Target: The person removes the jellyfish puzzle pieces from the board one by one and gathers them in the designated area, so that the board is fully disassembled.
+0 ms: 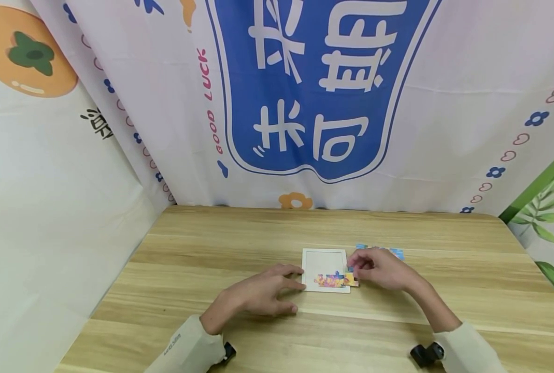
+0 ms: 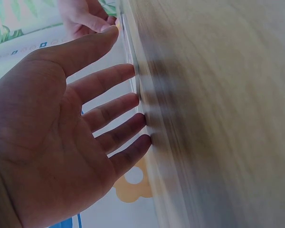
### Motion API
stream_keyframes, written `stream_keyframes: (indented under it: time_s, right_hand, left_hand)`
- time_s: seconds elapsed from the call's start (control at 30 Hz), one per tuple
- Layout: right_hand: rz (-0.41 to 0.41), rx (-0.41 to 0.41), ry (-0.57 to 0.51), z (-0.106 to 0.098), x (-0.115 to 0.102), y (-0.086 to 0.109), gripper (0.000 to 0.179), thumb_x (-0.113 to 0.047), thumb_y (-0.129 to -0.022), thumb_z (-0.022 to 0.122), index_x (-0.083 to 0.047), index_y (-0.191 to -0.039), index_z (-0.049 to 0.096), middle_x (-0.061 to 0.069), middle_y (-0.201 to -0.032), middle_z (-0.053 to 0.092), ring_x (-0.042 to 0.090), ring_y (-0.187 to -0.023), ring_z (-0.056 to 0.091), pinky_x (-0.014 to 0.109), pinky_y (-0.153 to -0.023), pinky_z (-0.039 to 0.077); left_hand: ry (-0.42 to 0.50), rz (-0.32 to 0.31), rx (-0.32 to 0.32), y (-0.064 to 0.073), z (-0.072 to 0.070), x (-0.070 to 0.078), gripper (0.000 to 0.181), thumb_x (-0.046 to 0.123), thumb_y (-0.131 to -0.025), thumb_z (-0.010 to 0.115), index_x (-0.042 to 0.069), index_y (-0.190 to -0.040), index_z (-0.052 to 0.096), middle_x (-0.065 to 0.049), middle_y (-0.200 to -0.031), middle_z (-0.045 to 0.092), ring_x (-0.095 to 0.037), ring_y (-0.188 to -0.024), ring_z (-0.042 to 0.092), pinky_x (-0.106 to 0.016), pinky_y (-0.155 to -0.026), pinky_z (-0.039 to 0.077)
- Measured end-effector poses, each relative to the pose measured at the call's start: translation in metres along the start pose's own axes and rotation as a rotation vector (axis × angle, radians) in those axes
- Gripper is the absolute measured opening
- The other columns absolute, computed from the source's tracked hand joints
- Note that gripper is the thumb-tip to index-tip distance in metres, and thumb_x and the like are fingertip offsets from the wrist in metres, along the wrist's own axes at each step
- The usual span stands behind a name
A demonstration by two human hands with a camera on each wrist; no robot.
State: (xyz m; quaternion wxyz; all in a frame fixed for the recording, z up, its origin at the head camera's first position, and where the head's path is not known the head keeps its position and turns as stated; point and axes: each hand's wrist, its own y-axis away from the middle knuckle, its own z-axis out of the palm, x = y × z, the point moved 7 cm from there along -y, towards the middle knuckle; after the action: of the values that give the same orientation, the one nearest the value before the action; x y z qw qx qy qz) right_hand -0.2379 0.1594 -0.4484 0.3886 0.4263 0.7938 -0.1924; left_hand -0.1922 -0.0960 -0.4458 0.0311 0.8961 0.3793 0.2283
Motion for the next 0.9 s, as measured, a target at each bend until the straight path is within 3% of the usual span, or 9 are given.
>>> stream_keyframes:
  time_s: [0.9]
  right_hand:
    - [0.015,-0.003,-0.013,-0.015,0.013,0.018,0.010,-0.004,-0.100,0.070,-0.007,-0.109,0.074,0.001,-0.096,0.071,0.007,-0.086,0.062,0.021,-0.074,0.054]
  left_hand:
    - [-0.003,0.004,0.002,0.000,0.000,0.001,0.052,0.043,-0.103,0.072,0.024,-0.151,0.064,0.000,-0.172,0.040,-0.024,-0.161,0.036,-0.047,-0.129,0.039]
